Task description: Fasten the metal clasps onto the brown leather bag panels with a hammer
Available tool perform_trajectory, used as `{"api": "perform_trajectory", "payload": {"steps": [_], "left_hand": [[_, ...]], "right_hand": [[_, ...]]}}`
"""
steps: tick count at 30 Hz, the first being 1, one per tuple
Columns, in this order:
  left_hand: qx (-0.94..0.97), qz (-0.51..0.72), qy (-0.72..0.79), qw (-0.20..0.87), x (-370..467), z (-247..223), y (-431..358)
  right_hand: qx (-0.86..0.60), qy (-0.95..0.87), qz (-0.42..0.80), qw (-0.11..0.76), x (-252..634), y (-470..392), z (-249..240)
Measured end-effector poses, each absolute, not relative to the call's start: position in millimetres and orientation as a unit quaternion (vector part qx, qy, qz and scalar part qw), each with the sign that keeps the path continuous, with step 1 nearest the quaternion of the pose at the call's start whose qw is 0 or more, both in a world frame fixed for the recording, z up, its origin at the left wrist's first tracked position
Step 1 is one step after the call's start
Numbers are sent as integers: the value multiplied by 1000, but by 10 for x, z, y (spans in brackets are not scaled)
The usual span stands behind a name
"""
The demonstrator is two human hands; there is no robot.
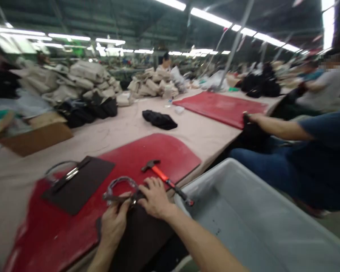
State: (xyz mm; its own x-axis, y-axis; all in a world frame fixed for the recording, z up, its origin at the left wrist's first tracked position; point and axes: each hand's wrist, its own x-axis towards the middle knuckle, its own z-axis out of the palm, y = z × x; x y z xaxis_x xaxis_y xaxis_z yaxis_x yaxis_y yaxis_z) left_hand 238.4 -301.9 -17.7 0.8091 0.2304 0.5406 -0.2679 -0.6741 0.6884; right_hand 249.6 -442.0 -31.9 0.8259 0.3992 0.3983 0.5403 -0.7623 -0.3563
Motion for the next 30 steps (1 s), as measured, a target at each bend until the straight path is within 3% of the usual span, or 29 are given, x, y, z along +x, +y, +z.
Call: {"api": "perform_trajectory", "payload": {"steps": [2,7,23,30], "left_hand": [[854,303,-27,423,2216,-349,-2734],[822,297,-64,483,2209,-503,-2617],[849,307,-108,416,2164,-505,-2589],[859,288,-114,407,2135,-518,-2539]], "right_hand": [[-917,-271,-127,264,2609,-4411,-433],[-904,-338,-97,242,2719,-4582,-478],[-868,-376,-96,308,2930,-4845,-366],[-864,-388,-121,297,2914,-4853,-414]]}}
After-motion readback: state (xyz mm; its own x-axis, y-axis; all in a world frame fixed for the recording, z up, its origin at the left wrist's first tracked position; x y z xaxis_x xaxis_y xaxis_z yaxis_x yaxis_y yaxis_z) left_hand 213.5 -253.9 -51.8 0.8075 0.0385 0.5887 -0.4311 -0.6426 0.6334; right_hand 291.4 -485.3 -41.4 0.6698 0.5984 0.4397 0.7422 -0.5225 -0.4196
